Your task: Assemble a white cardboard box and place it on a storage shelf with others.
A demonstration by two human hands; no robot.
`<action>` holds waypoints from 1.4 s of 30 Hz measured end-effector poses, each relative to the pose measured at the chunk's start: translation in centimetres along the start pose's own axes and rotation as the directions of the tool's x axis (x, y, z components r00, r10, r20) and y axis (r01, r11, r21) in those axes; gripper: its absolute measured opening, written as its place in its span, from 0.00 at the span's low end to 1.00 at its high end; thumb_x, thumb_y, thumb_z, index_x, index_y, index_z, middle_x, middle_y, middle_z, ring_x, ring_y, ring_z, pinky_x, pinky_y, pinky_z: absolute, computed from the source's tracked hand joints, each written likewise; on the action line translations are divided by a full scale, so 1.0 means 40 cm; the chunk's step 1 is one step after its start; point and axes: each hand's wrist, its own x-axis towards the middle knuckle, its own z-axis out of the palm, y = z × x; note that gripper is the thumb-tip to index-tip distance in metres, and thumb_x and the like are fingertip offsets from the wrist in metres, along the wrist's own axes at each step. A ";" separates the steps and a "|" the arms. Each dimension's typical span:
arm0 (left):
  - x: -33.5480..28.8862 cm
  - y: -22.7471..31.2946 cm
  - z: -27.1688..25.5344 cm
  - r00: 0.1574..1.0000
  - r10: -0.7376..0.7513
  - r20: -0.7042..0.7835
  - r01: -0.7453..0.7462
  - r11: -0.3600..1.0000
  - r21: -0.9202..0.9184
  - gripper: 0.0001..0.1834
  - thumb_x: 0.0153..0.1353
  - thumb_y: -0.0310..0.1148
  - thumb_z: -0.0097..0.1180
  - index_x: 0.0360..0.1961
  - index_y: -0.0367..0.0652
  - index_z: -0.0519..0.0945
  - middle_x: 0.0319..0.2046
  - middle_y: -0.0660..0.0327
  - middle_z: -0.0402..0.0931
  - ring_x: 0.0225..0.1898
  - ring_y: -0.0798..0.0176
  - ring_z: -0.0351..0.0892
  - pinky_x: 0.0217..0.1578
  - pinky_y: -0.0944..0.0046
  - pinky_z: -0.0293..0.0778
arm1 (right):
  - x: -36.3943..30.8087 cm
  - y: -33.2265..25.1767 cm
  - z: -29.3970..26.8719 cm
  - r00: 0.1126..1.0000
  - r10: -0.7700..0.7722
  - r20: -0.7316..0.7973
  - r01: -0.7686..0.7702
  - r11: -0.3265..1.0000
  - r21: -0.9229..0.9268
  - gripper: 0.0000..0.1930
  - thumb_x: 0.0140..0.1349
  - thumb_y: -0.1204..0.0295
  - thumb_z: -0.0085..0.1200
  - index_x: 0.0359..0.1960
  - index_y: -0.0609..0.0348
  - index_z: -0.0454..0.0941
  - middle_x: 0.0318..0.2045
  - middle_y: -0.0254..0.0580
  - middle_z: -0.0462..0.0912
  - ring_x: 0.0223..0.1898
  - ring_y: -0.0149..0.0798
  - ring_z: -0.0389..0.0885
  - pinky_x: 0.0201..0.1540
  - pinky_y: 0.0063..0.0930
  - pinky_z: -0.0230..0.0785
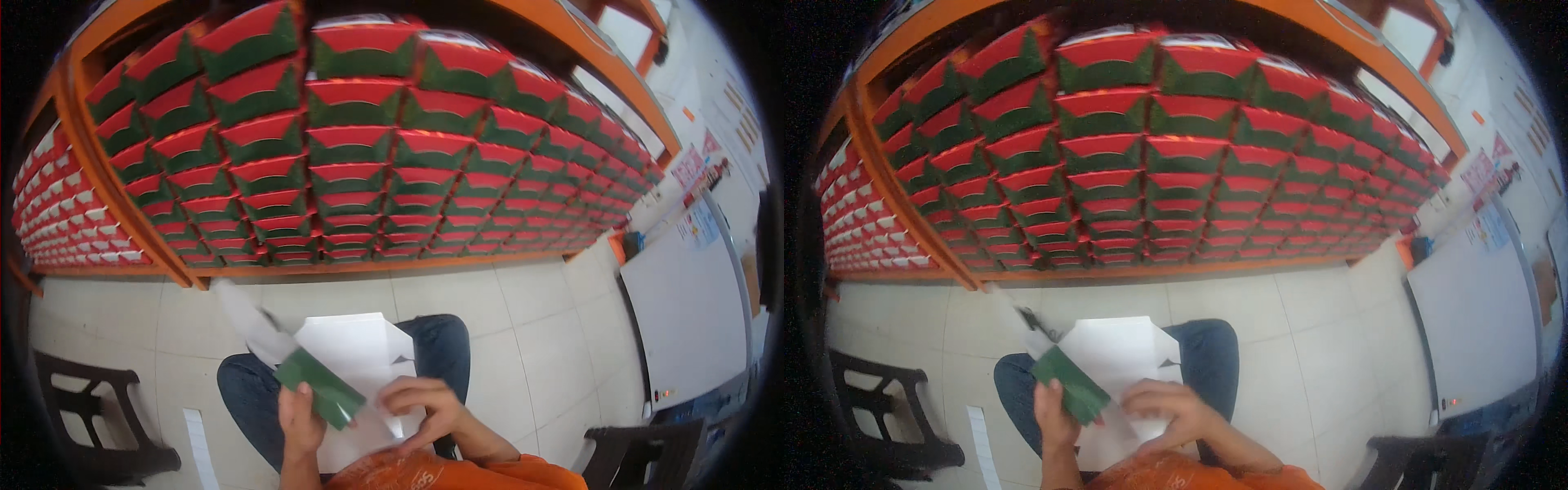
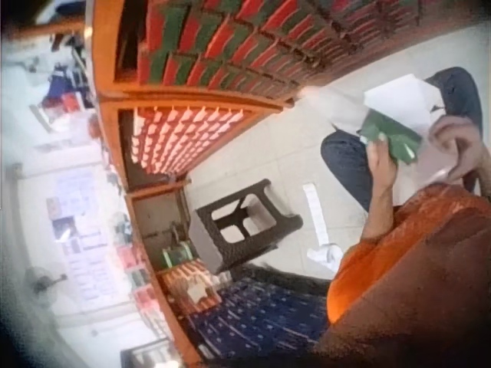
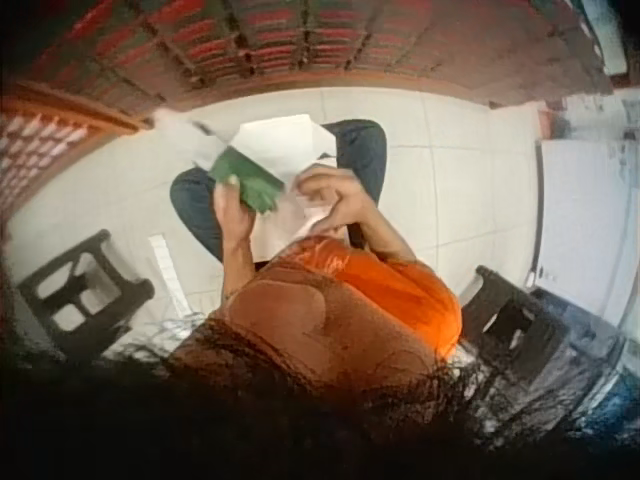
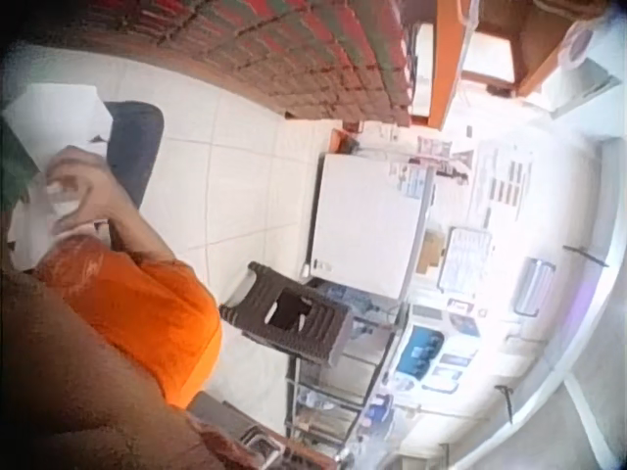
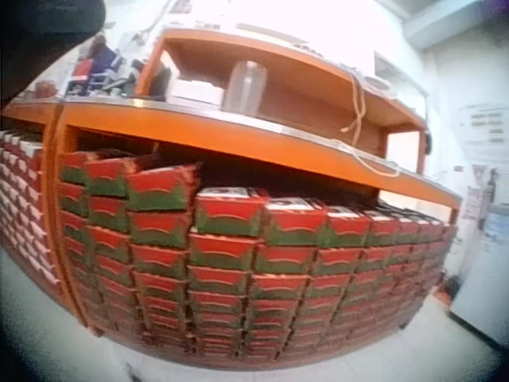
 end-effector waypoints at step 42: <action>-0.048 0.193 -0.095 0.879 -0.313 0.358 -0.147 0.537 0.831 0.22 0.47 0.31 0.70 0.43 0.32 0.79 0.38 0.54 0.82 0.41 0.61 0.83 0.44 0.61 0.76 | 0.060 0.015 -0.192 0.874 0.479 0.074 -0.321 0.686 -0.653 0.51 0.41 0.55 0.75 0.70 0.45 0.62 0.66 0.58 0.62 0.70 0.62 0.53 0.70 0.52 0.48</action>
